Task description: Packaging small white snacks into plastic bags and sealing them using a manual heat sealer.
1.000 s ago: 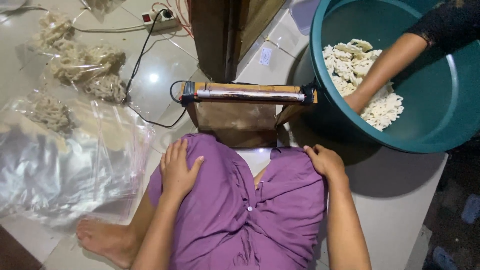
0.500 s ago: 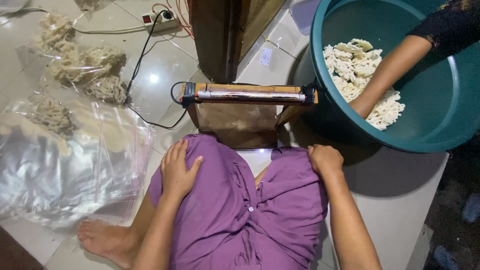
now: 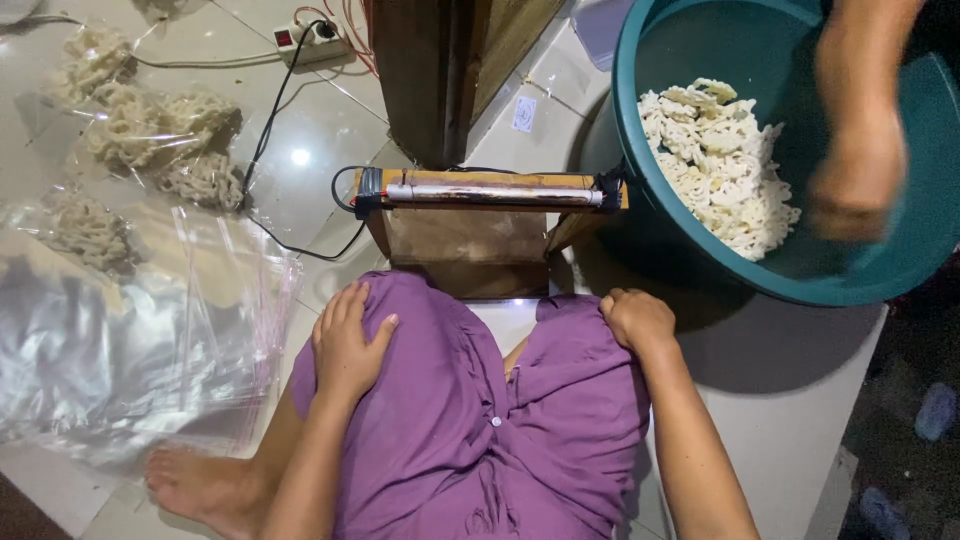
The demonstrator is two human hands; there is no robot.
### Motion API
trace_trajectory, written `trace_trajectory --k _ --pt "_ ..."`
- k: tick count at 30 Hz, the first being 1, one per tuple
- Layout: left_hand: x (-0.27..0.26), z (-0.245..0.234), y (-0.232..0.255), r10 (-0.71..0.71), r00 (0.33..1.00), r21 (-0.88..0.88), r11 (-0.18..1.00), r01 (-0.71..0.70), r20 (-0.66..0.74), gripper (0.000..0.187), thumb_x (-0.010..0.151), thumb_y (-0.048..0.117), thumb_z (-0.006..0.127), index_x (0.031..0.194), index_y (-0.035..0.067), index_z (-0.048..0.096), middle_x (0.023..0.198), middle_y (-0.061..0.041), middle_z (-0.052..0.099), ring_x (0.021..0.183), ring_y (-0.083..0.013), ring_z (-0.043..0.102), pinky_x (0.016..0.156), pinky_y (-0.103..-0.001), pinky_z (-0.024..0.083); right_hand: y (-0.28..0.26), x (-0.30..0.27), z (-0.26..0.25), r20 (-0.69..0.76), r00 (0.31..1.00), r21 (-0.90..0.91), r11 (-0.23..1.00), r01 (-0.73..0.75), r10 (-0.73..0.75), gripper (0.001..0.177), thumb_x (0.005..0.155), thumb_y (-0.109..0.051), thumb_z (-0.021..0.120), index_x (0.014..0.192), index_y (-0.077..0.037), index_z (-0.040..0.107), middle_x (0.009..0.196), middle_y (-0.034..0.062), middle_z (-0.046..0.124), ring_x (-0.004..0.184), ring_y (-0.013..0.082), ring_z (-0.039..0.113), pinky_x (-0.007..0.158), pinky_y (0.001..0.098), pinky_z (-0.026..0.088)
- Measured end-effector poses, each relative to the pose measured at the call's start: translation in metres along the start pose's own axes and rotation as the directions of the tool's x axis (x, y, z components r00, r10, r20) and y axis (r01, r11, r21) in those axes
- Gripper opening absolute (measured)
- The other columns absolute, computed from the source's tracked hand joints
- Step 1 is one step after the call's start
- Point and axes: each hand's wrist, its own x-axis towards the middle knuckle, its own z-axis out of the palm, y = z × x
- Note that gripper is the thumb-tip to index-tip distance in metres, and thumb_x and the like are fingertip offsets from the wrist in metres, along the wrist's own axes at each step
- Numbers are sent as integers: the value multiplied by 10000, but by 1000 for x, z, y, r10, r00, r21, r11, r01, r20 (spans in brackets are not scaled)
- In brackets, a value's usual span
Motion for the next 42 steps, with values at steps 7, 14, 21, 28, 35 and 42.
trace_trajectory --k 7,14,21,28,35,42 --pt "0 -4 4 -11 1000 -22 1000 12 6 671 986 524 585 1508 113 495 1564 -130 466 1498 -318 357 1229 -555 210 -6 -15 -19 53 999 57 998 3 -6 612 1009 -431 264 1379 -158 667 1379 182 683 1332 373 603 1122 506 470" --pt "1 -4 3 4 1000 -10 1000 -4 0 670 983 505 599 1503 94 498 1553 -154 474 1489 -338 369 1220 -560 227 -7 -3 -5 -54 999 75 997 13 -9 574 1008 -486 352 1415 -206 645 1409 226 625 1281 421 627 1055 523 515" --pt "-1 -8 8 -7 1000 -15 1000 8 16 668 988 492 592 1509 87 491 1554 -161 472 1491 -339 366 1220 -560 220 -10 -12 -18 -42 994 166 981 104 -98 537 1013 -458 388 1445 -224 604 1433 262 573 1301 475 593 1068 548 505" --pt "-1 -7 7 -3 1000 -17 1000 3 11 661 989 492 593 1504 90 497 1541 -155 483 1482 -339 377 1214 -556 232 -14 -16 -21 -32 996 22 996 86 -86 552 1029 -522 320 1451 -299 597 1492 224 535 1298 427 615 1073 507 508" --pt "-1 -7 6 3 1000 -9 1000 -3 4 661 985 495 599 1503 96 502 1542 -148 486 1476 -338 386 1209 -559 243 -2 -6 -5 -97 989 109 986 125 -115 518 1014 -511 360 1415 -313 620 1485 210 538 1263 453 629 1046 528 523" --pt "0 -6 5 -5 1000 -16 1000 6 14 665 979 490 605 1511 105 498 1545 -144 484 1486 -337 374 1214 -559 231 -14 -22 -18 -130 981 110 982 156 -142 496 1013 -514 379 1354 -293 664 1471 176 552 1228 441 653 1025 513 542"
